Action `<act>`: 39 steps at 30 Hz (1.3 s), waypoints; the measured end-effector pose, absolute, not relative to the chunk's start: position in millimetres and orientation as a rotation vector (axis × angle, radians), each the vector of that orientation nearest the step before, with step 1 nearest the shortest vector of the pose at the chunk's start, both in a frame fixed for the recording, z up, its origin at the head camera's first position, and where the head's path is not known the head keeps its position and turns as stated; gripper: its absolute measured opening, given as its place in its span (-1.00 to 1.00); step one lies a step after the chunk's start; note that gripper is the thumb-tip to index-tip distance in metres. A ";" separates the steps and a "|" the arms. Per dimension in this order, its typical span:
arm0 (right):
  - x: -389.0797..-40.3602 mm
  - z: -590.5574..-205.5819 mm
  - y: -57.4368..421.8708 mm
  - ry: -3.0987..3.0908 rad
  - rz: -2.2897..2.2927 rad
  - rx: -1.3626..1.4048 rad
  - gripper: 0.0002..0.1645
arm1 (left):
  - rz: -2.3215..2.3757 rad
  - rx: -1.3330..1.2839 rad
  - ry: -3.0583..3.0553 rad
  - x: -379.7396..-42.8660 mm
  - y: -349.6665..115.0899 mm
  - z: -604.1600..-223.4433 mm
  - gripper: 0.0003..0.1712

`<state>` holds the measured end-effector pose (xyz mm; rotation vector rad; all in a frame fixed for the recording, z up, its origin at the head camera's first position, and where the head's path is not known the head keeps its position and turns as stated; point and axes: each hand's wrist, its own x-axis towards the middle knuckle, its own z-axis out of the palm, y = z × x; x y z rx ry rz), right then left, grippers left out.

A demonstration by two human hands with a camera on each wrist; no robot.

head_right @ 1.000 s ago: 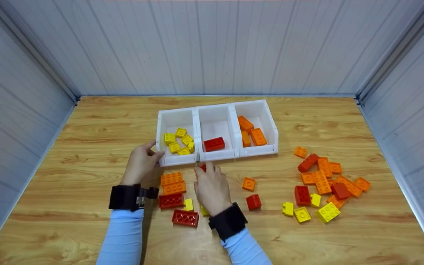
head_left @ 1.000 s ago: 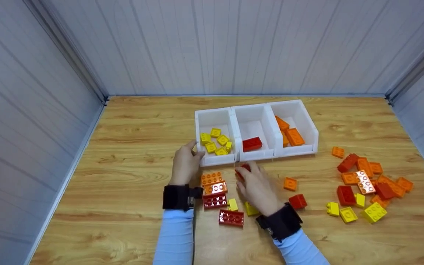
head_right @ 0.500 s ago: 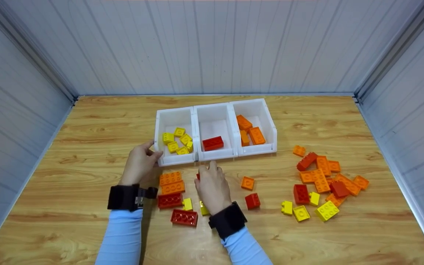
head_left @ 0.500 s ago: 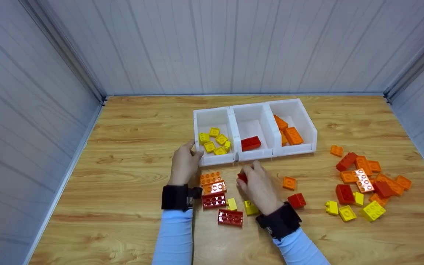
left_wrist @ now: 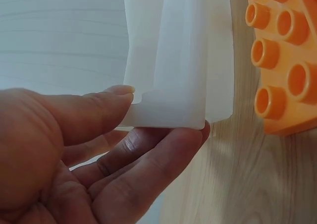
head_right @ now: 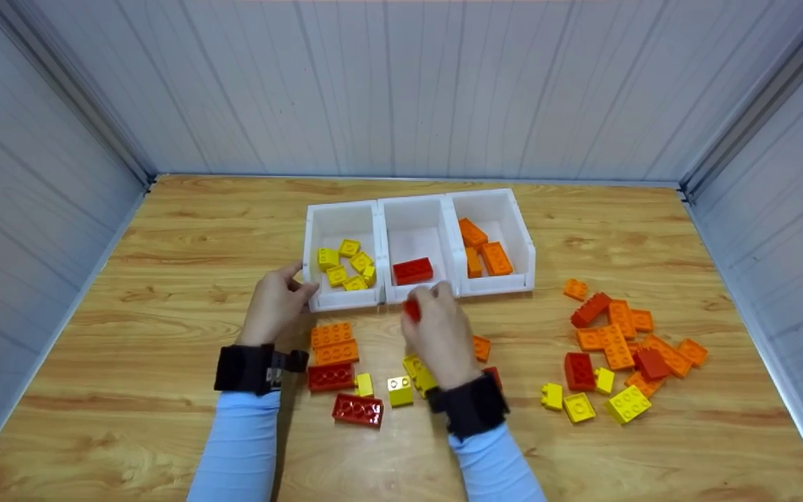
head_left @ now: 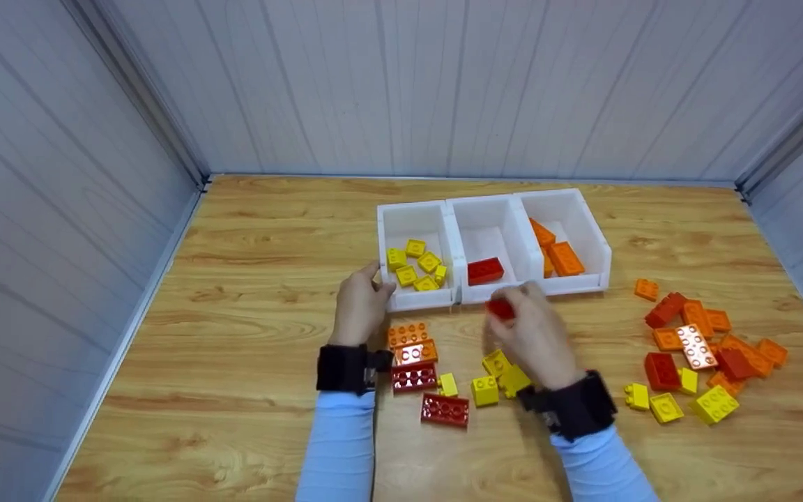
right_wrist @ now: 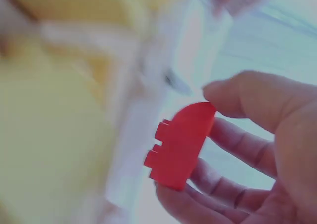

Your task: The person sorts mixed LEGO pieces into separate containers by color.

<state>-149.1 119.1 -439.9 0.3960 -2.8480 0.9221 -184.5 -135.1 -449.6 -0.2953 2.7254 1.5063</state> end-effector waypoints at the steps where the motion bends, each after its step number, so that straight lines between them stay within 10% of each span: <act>1: -155.3 -433.4 124.4 -2.821 0.925 0.397 -0.65 | 1.509 -0.290 2.728 -185.1 -133.7 -449.6 -0.41; 22: -285.4 -427.7 114.7 -3.098 0.836 0.422 -0.64 | 1.520 -0.215 2.770 -191.1 -119.5 -455.6 -0.42; 39: -202.7 -405.4 110.4 -2.883 0.975 0.564 -0.75 | 1.531 -0.188 2.769 -195.5 -116.1 -453.5 -0.44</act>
